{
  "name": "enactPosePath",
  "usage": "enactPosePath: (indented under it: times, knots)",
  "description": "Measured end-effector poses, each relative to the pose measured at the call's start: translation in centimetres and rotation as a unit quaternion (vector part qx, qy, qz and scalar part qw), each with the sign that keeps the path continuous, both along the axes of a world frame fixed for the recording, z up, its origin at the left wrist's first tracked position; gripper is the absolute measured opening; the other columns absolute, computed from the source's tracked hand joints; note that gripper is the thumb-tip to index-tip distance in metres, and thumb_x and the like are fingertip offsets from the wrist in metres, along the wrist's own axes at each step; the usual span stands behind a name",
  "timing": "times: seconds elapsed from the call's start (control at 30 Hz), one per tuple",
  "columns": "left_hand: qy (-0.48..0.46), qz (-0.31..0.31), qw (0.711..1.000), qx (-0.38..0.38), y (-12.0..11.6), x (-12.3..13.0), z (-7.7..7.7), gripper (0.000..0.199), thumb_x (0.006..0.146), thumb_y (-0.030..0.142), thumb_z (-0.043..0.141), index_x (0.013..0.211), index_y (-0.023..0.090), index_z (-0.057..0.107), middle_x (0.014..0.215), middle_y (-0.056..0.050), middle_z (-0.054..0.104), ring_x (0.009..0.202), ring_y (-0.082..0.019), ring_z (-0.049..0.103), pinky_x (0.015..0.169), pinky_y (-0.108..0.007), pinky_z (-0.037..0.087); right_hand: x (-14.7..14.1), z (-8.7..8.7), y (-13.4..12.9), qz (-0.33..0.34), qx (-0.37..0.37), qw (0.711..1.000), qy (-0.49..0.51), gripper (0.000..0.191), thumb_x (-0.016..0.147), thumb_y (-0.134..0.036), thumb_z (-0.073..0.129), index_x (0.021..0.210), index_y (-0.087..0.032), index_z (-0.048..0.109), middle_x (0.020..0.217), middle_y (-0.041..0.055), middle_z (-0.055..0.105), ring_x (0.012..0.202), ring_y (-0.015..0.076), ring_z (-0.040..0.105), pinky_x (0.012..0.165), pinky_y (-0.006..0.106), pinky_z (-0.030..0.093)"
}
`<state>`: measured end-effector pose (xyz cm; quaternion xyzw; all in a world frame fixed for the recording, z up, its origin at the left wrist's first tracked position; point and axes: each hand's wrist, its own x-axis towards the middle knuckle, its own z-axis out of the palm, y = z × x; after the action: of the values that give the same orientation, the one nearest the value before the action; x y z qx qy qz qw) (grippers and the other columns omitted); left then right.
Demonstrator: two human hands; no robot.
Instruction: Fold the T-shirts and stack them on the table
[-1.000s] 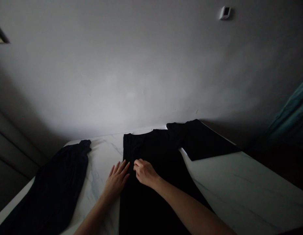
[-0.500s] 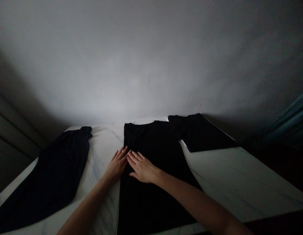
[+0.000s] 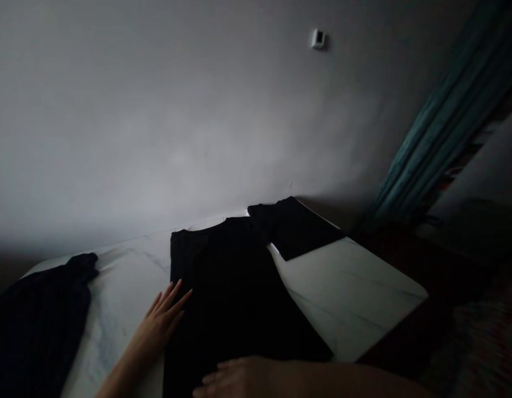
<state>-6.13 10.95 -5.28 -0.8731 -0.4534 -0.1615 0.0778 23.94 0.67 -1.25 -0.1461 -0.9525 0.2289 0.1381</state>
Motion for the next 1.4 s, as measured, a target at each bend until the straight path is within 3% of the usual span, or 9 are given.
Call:
enactPosePath:
  times: [0.07,0.13,0.27,0.4,0.53,0.7,0.93,1.23,1.4]
  knots:
    - [0.009,-0.018,1.000,0.003,-0.1,-0.2,0.3,0.050,0.096,0.042,0.043,0.146,0.041,0.038,0.155,-0.001,0.038,0.139,-0.030,0.041,0.107,-0.053,0.044,3.4,1.9,0.7,-0.214,-0.056,0.974,0.043,0.041,0.093,-0.025,0.058,0.134,-0.030,0.056,0.133,0.0007,0.063,0.122,0.0162,0.058,0.105,0.028,0.043]
    - [0.016,-0.036,0.999,-0.008,-0.2,-0.1,0.6,0.050,0.093,0.046,0.047,0.143,0.041,0.043,0.149,-0.001,0.048,0.133,-0.030,0.049,0.103,-0.050,0.049,7.2,2.8,1.2,-0.423,-0.070,0.899,0.091,0.032,0.092,-0.023,0.057,0.123,-0.026,0.062,0.121,0.0043,0.068,0.111,0.0191,0.064,0.097,0.031,0.049]
    - [0.016,-0.063,0.996,-0.061,0.3,3.4,2.5,0.038,0.091,0.046,0.050,0.126,0.040,0.062,0.132,0.001,0.065,0.117,-0.027,0.064,0.095,-0.044,0.057,12.9,0.7,1.9,-0.587,-0.045,0.802,0.104,0.026,0.086,-0.013,0.058,0.109,-0.021,0.065,0.106,0.0078,0.069,0.096,0.0213,0.066,0.087,0.033,0.053]
    - [0.002,-0.059,0.992,-0.110,3.0,13.7,7.4,0.029,0.091,0.039,0.050,0.110,0.029,0.070,0.113,-0.002,0.074,0.104,-0.023,0.069,0.093,-0.039,0.057,14.2,-1.4,3.1,-0.591,-0.059,0.802,0.068,0.029,0.083,-0.016,0.063,0.112,-0.019,0.064,0.110,0.0103,0.067,0.098,0.0224,0.065,0.087,0.031,0.052]
    - [0.048,0.044,0.994,-0.087,7.7,26.7,11.5,0.025,0.091,0.026,0.046,0.108,0.021,0.064,0.114,-0.009,0.069,0.109,-0.025,0.063,0.093,-0.039,0.052,13.5,0.5,6.0,-0.546,-0.065,0.835,0.024,0.023,0.086,-0.024,0.064,0.108,-0.018,0.067,0.110,0.0104,0.067,0.102,0.0233,0.066,0.089,0.031,0.051]
    - [0.073,0.131,0.983,-0.104,11.8,36.7,10.0,0.044,0.078,0.022,0.056,0.121,0.010,0.055,0.120,-0.021,0.061,0.114,-0.035,0.058,0.082,-0.043,0.054,13.7,3.0,11.5,-0.540,-0.038,0.837,-0.074,0.026,0.085,-0.028,0.066,0.105,-0.012,0.070,0.109,0.0164,0.069,0.097,0.0297,0.068,0.082,0.036,0.053]
    - [0.067,0.199,0.974,-0.087,13.6,38.6,7.3,0.043,0.085,0.009,0.041,0.127,0.010,0.052,0.117,-0.023,0.060,0.109,-0.032,0.061,0.078,-0.039,0.055,12.7,1.0,14.1,-0.580,-0.028,0.813,-0.040,0.033,0.087,-0.028,0.062,0.117,-0.015,0.065,0.115,0.0148,0.068,0.100,0.0309,0.067,0.081,0.040,0.055]
    - [-0.005,0.237,0.965,-0.113,16.5,39.6,7.8,0.033,0.091,0.004,0.038,0.114,0.010,0.060,0.111,-0.020,0.064,0.106,-0.029,0.065,0.083,-0.040,0.054,12.2,1.4,13.2,-0.588,-0.059,0.805,-0.052,0.041,0.083,-0.033,0.068,0.118,-0.012,0.064,0.111,0.0170,0.070,0.102,0.0307,0.066,0.083,0.040,0.053]
    - [-0.124,0.269,0.935,-0.194,18.6,37.3,8.9,0.020,0.093,0.025,0.056,0.108,0.013,0.063,0.111,-0.009,0.066,0.104,-0.023,0.064,0.090,-0.045,0.053,12.1,2.4,12.4,-0.577,-0.085,0.809,-0.076,0.033,0.085,-0.044,0.062,0.097,-0.015,0.073,0.095,0.0156,0.075,0.092,0.0310,0.071,0.080,0.039,0.054]
